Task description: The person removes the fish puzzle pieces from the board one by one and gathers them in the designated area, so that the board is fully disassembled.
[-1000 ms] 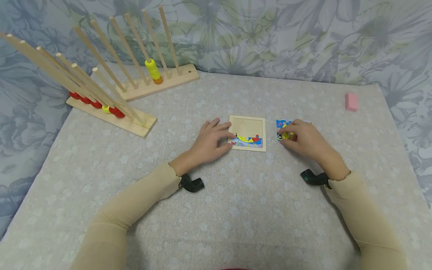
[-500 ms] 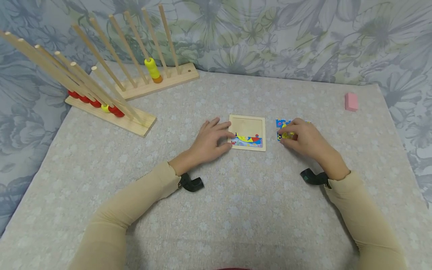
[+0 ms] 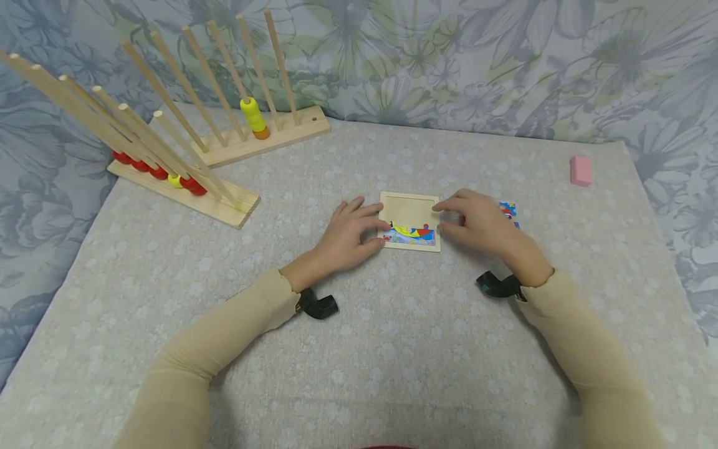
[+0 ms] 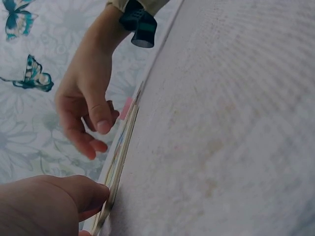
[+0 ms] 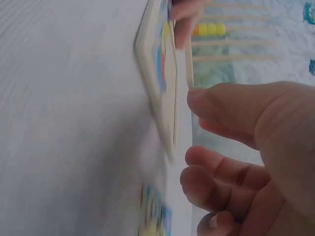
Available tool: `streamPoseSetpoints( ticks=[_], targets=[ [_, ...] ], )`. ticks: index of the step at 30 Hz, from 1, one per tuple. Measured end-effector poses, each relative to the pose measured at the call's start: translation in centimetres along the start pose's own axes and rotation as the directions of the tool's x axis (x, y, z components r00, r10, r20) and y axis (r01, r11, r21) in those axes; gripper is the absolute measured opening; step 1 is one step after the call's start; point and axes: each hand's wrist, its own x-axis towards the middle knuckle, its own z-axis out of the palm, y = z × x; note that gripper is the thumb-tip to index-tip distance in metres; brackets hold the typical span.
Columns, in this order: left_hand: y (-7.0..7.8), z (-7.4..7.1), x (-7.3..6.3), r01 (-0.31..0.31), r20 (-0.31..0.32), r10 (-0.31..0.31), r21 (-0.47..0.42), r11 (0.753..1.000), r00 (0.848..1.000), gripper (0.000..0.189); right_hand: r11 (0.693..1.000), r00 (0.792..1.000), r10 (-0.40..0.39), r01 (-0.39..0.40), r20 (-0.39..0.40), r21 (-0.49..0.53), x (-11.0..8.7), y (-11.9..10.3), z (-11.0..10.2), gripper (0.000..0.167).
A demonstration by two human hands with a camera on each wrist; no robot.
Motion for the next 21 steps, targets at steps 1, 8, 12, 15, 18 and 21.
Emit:
streamPoseSetpoints(
  ticks=[1,8,12,15,18,21],
  targets=[
    [0.0,0.0,0.0,-0.001,0.001,0.001,0.002,1.000,1.000,0.030,1.000,1.000,-0.008,0.008,0.006,0.008,0.4,-0.3,0.2,0.032],
    [-0.2,0.0,0.1,-0.015,0.002,0.015,0.007,1.000,1.000,0.031,0.996,0.995,-0.069,0.065,0.071,0.059,2.6,-2.4,1.5,0.035],
    [-0.2,0.0,0.1,-0.021,0.002,0.021,0.004,1.000,1.000,0.030,0.994,0.991,-0.100,0.095,0.093,0.059,3.4,-3.2,2.0,0.036],
    [-0.1,0.0,0.1,-0.021,0.001,0.021,0.000,1.000,1.000,0.030,0.993,0.988,-0.105,0.099,0.110,0.057,3.7,-3.7,2.3,0.038],
    [-0.1,-0.1,0.1,-0.020,-0.007,0.020,-0.003,1.000,1.000,0.026,0.993,0.987,-0.110,0.104,0.119,0.059,3.8,-4.2,2.5,0.040],
    [-0.1,-0.1,0.1,-0.016,-0.014,0.016,-0.008,1.000,1.000,0.016,0.994,0.985,-0.111,0.107,0.130,0.039,3.9,-4.7,2.9,0.042]
  ],
)
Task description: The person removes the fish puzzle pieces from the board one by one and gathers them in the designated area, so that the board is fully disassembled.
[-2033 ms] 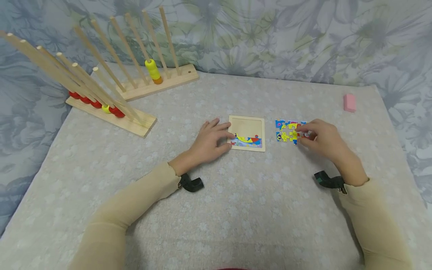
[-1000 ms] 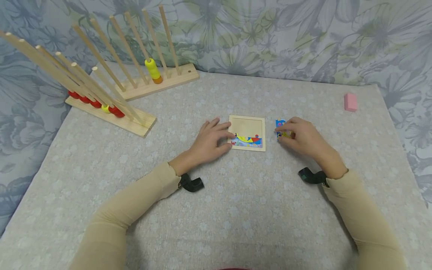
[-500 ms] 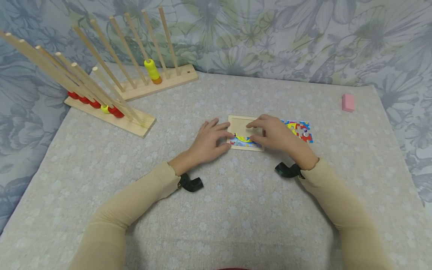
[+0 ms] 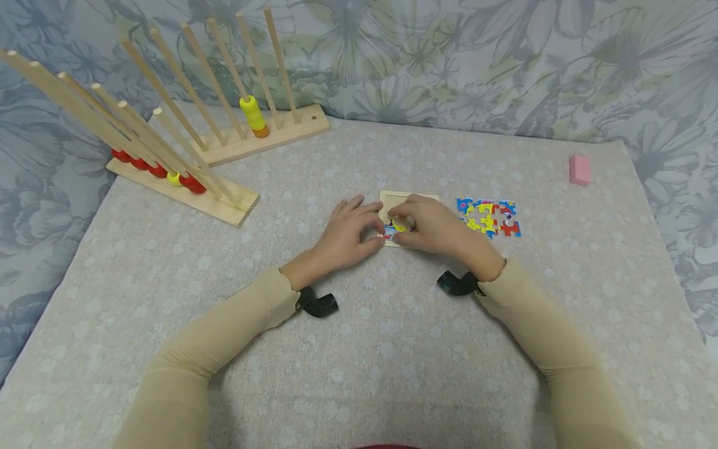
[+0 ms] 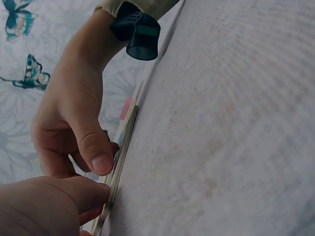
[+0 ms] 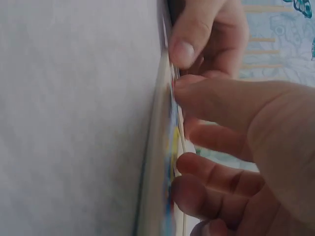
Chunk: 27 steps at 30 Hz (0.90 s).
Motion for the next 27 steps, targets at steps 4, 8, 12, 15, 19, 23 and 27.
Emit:
streamPoseSetpoints(
  ticks=[4,8,12,15,19,23,27],
  targets=[
    [0.0,0.1,0.1,0.002,-0.006,-0.002,-0.011,1.000,1.000,0.007,1.000,1.000,0.005,-0.005,0.013,-0.018,0.0,-0.6,0.4,0.042],
    [-0.1,0.2,0.2,0.001,-0.006,-0.001,-0.011,1.000,1.000,0.007,1.000,1.000,0.005,-0.005,0.004,0.003,-0.1,-1.0,0.8,0.040],
    [0.0,0.1,0.1,-0.001,-0.005,0.001,-0.008,1.000,1.000,0.009,1.000,1.000,0.026,-0.025,-0.010,0.017,-0.2,-1.3,1.1,0.043],
    [0.0,0.1,0.1,-0.002,-0.003,0.002,-0.009,1.000,1.000,0.009,0.999,0.999,0.044,-0.044,-0.021,0.027,-0.3,-1.5,1.2,0.047],
    [0.0,0.1,0.1,-0.002,-0.003,0.002,-0.008,1.000,1.000,0.010,0.997,0.998,0.059,-0.058,-0.032,0.046,-0.3,-1.5,1.2,0.045],
    [0.0,0.1,0.1,-0.005,-0.008,0.005,-0.008,1.000,1.000,0.010,0.997,0.998,0.057,-0.055,-0.040,0.049,-0.3,-1.5,1.3,0.036],
    [-0.1,0.0,0.2,-0.009,-0.008,0.009,-0.009,1.000,1.000,0.011,0.997,0.998,0.057,-0.056,-0.039,0.045,-0.3,-1.4,1.3,0.028]
  ],
)
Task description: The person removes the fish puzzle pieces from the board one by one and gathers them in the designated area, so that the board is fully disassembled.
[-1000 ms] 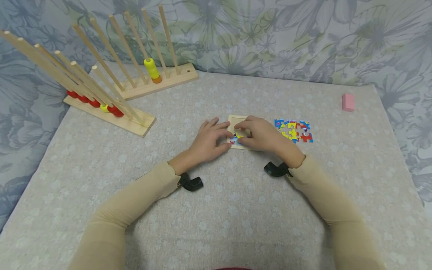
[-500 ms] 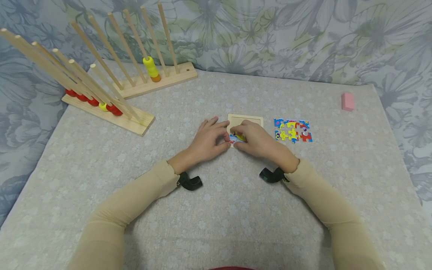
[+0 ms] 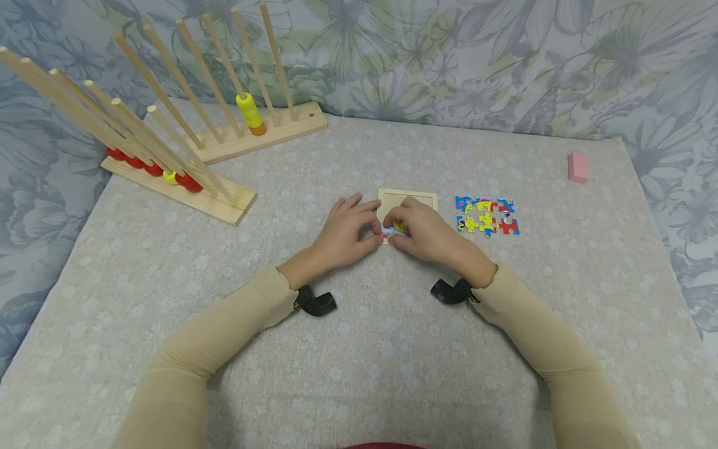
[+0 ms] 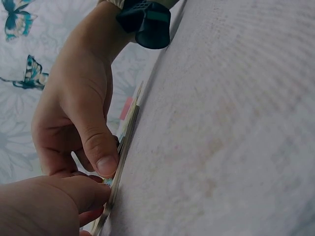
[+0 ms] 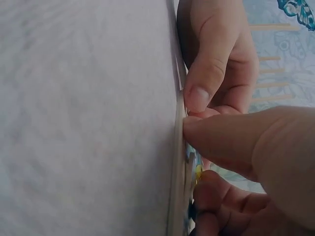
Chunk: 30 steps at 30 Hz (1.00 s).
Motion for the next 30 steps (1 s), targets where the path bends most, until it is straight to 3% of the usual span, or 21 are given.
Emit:
streamPoseSetpoints(
  ticks=[6,11,21,30],
  targets=[
    [-0.08,0.01,0.01,-0.003,-0.005,0.003,0.000,1.000,1.000,0.010,1.000,1.000,0.004,-0.004,0.012,-0.008,0.05,-0.09,-0.01,0.046],
    [-0.08,0.10,-0.02,0.000,0.000,0.000,-0.003,1.000,1.000,0.010,1.000,1.000,-0.008,0.008,0.009,-0.019,-0.05,-0.06,0.04,0.037],
    [0.13,-0.06,0.01,0.000,0.001,0.000,-0.006,1.000,1.000,0.011,0.998,0.998,-0.057,0.057,-0.008,0.000,-0.29,0.07,-0.08,0.035],
    [0.05,0.03,-0.07,-0.003,-0.002,0.003,-0.012,1.000,1.000,0.011,0.988,0.990,-0.140,0.139,-0.011,-0.073,-0.51,0.37,0.37,0.036]
  ],
)
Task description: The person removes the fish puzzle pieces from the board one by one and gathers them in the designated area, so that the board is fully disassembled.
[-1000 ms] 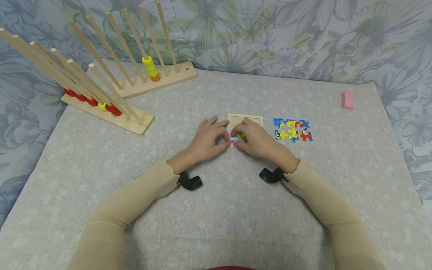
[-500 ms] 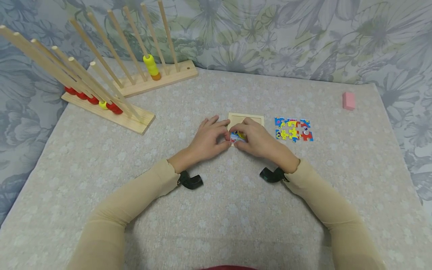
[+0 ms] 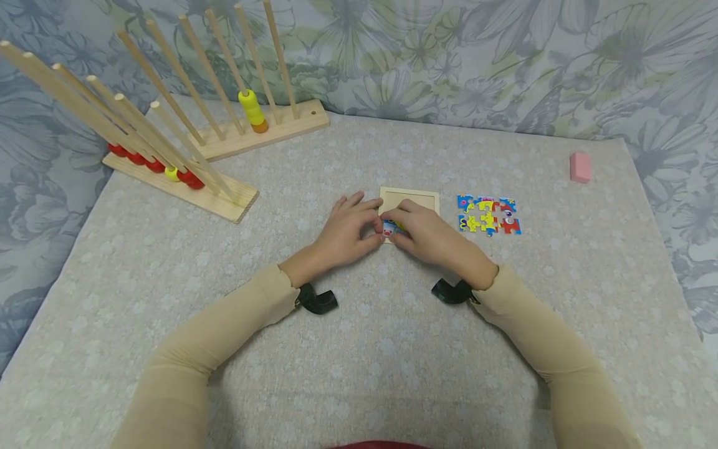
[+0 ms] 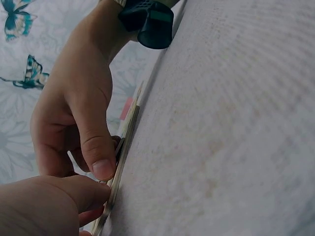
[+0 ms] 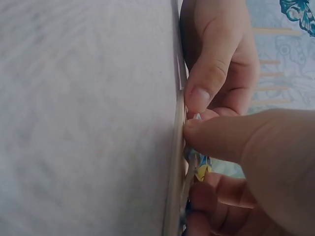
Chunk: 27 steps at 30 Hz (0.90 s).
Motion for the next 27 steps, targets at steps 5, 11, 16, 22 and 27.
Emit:
streamPoseSetpoints(
  ticks=[5,11,16,22,27],
  targets=[
    [-0.1,0.1,0.0,-0.003,-0.004,0.003,-0.003,1.000,1.000,0.010,1.000,1.000,-0.012,0.012,-0.023,-0.027,-0.1,-0.2,0.0,0.034],
    [0.1,0.0,0.1,0.001,0.001,-0.001,0.004,1.000,1.000,0.011,0.996,0.999,0.048,-0.049,-0.016,-0.079,-0.1,-0.9,0.1,0.037],
    [0.0,0.1,0.1,0.009,0.006,-0.009,-0.003,1.000,1.000,0.010,0.988,0.998,0.069,-0.070,-0.006,-0.141,-0.1,-1.6,0.1,0.036],
    [-0.1,0.2,0.1,0.012,0.005,-0.011,-0.007,1.000,1.000,0.010,0.981,0.998,0.045,-0.050,-0.034,-0.189,-0.3,-2.2,0.3,0.032],
    [-0.1,0.1,0.1,0.013,0.001,-0.013,-0.002,1.000,1.000,0.009,0.971,0.998,0.039,-0.048,-0.046,-0.232,-0.4,-2.5,0.6,0.029]
  ],
)
